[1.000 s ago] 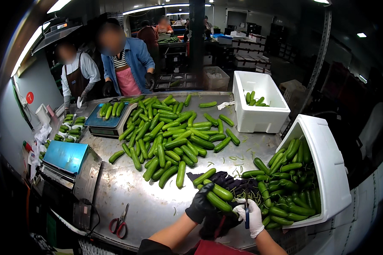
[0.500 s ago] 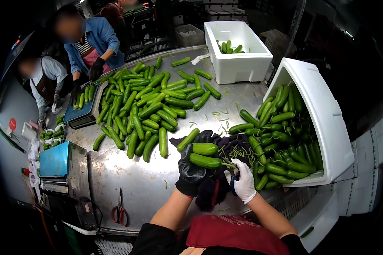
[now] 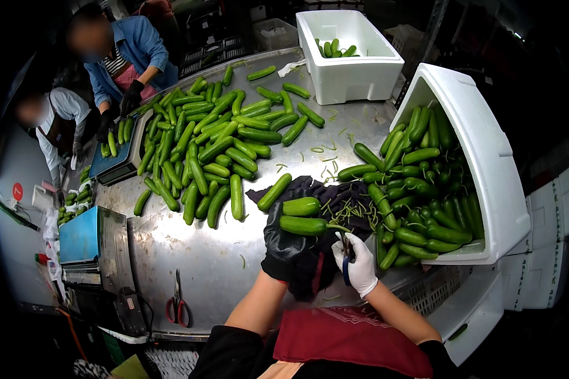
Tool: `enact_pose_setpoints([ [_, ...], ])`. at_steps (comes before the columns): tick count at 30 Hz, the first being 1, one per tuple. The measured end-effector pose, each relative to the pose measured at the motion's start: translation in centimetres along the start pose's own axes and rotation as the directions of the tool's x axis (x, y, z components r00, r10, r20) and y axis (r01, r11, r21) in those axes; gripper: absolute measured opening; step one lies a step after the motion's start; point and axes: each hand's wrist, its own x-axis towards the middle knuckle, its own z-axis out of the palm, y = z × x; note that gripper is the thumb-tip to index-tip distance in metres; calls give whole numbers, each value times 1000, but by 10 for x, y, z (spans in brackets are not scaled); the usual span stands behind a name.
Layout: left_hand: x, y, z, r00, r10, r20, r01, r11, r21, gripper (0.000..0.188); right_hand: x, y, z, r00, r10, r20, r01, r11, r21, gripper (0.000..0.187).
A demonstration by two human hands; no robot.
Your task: The person trims the ends of cucumbers using scissors and places them into white crates on a stainless steel table.
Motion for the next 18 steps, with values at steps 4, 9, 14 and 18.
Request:
enact_pose_setpoints([
  [4,3,-1,-3,978,112,-174,-76,976,203,63,-3,-20,-2,996,58,74,-69,986,149,43],
  [9,2,-6,-7,998,62,-19,-60,993,98,64,5,-27,-5,984,102,147,-123,983,139,33],
  [14,3,-3,-16,988,57,-146,-41,993,108,64,-1,-40,-17,739,478,475,-664,635,394,21],
  [18,22,56,-76,987,151,-60,-118,922,369,54,-11,-28,-22,635,525,567,-772,451,447,21],
])
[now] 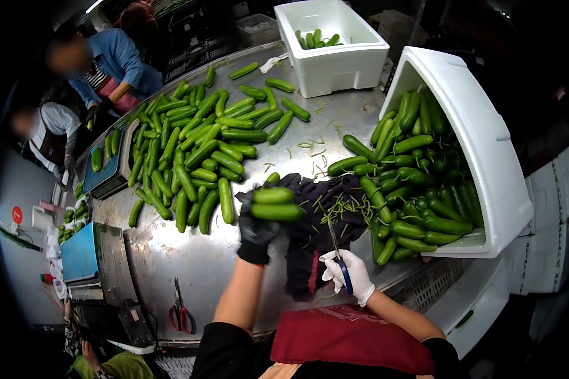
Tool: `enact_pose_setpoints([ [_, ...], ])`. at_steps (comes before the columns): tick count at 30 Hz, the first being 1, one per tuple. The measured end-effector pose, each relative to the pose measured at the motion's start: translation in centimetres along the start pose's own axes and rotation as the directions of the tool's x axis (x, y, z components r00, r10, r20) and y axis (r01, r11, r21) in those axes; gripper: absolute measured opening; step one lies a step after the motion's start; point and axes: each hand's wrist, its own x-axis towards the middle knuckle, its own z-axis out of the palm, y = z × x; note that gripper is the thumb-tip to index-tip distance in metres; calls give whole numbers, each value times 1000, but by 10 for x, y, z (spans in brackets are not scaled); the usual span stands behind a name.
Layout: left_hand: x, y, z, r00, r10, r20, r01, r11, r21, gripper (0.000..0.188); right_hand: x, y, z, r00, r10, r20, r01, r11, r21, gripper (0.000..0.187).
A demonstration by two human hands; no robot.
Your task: The person trims the ends of cucumbers using scissors and places them into white crates on a stainless steel table.
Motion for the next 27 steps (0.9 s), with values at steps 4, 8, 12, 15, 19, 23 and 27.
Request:
enact_pose_setpoints([
  [4,78,114,-40,980,191,-63,-197,975,-108,54,-8,13,-19,1000,24,-9,-24,997,72,18],
  [8,135,90,-14,877,205,434,-237,971,21,53,-16,16,-27,999,30,-45,-28,999,33,17],
  [12,172,-50,39,921,-245,302,-189,399,897,51,-18,28,-37,996,49,-68,-42,994,98,19],
  [15,183,-118,58,664,-631,402,-725,-413,550,63,-16,28,-36,998,52,-43,-48,995,84,22],
  [19,213,-143,47,643,-756,121,-731,-559,392,78,-14,27,-38,998,39,-46,-39,999,-15,25],
  [23,214,-153,80,638,-769,-42,-733,-623,271,65,-15,31,-46,997,44,-56,-42,998,39,25],
  [27,200,-142,66,722,-690,49,-662,-669,339,52,-14,31,-46,998,20,-53,-15,996,86,26],
])
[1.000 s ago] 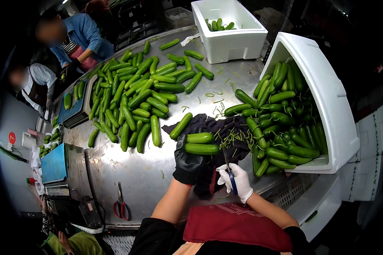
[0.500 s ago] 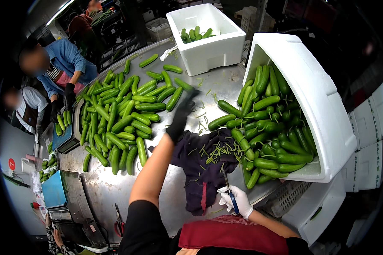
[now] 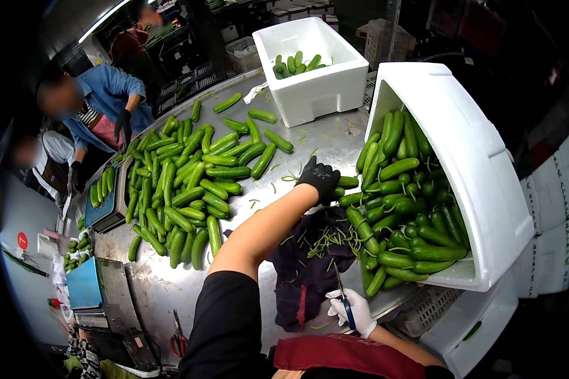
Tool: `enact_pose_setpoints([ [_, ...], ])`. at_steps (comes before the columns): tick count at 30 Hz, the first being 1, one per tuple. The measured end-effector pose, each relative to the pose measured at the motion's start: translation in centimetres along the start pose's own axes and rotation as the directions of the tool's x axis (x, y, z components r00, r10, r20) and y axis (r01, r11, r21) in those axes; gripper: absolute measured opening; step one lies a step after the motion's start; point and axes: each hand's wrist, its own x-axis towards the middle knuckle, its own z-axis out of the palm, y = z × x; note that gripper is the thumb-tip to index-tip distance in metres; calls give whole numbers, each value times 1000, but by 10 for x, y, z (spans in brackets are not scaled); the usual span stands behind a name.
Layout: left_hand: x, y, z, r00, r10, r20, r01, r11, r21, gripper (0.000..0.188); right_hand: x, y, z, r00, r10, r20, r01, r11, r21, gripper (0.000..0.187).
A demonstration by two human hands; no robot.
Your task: The person trims the ends of cucumbers using scissors and places them into white crates on a stainless steel table.
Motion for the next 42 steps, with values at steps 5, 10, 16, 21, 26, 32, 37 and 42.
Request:
enact_pose_setpoints([
  [5,-17,2,11,989,-78,-125,73,996,-42,56,-1,1,1,999,-26,42,26,1000,4,28],
  [10,-55,-10,6,927,-156,-340,99,979,-180,73,-8,-6,5,997,-81,10,82,992,-97,27],
  [16,-124,1,-26,715,-302,-630,-310,671,-674,88,-8,-10,5,937,-340,-79,296,894,-335,25],
  [21,-172,40,-25,890,-443,-110,-445,-789,-423,52,10,0,5,714,-697,-66,458,537,-709,33],
  [26,-196,82,-34,895,-444,43,-444,-896,6,52,11,-26,26,524,-850,50,480,246,-842,42],
  [32,-197,108,-10,854,-520,2,-510,-840,-185,59,13,-47,50,489,-866,107,475,161,-865,48],
  [37,-192,122,12,890,-454,-49,-454,-891,5,60,20,-42,48,469,-878,98,451,143,-881,44],
  [42,-202,115,46,948,-311,-66,-302,-945,123,61,17,-29,43,547,-836,-33,519,370,-771,30],
])
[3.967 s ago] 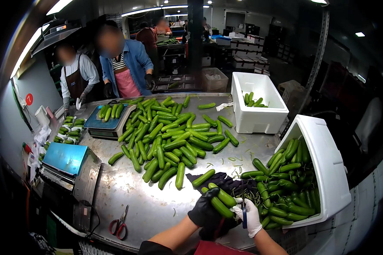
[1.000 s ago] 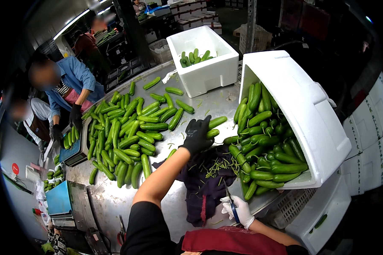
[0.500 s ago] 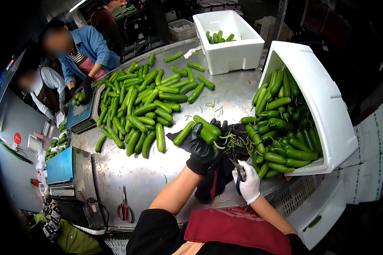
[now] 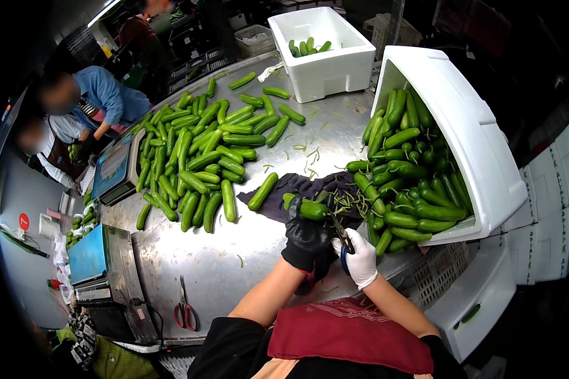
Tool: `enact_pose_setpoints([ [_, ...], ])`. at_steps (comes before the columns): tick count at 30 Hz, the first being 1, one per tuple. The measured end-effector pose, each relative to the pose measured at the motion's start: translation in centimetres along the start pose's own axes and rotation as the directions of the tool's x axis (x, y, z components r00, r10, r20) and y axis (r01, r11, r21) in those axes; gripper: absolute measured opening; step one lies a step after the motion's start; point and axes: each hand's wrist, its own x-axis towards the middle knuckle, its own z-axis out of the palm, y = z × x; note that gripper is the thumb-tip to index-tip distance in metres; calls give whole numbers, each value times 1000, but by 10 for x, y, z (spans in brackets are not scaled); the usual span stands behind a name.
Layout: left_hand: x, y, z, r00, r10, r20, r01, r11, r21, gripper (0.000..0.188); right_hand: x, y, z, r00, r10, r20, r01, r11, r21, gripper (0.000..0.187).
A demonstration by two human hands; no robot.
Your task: The person trims the ends of cucumbers using scissors and places them into white crates on a stainless steel table.
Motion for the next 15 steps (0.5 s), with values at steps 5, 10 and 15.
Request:
enact_pose_setpoints([
  [5,-3,-4,21,983,133,-124,-128,990,52,66,-24,13,-6,979,164,125,-164,986,-8,37],
  [10,-9,-7,21,993,24,-113,-24,1000,3,64,-15,5,-2,993,99,69,-93,992,-82,43],
  [15,-14,-13,17,996,45,-75,-43,999,28,63,-11,29,3,995,-36,89,52,982,-182,38],
])
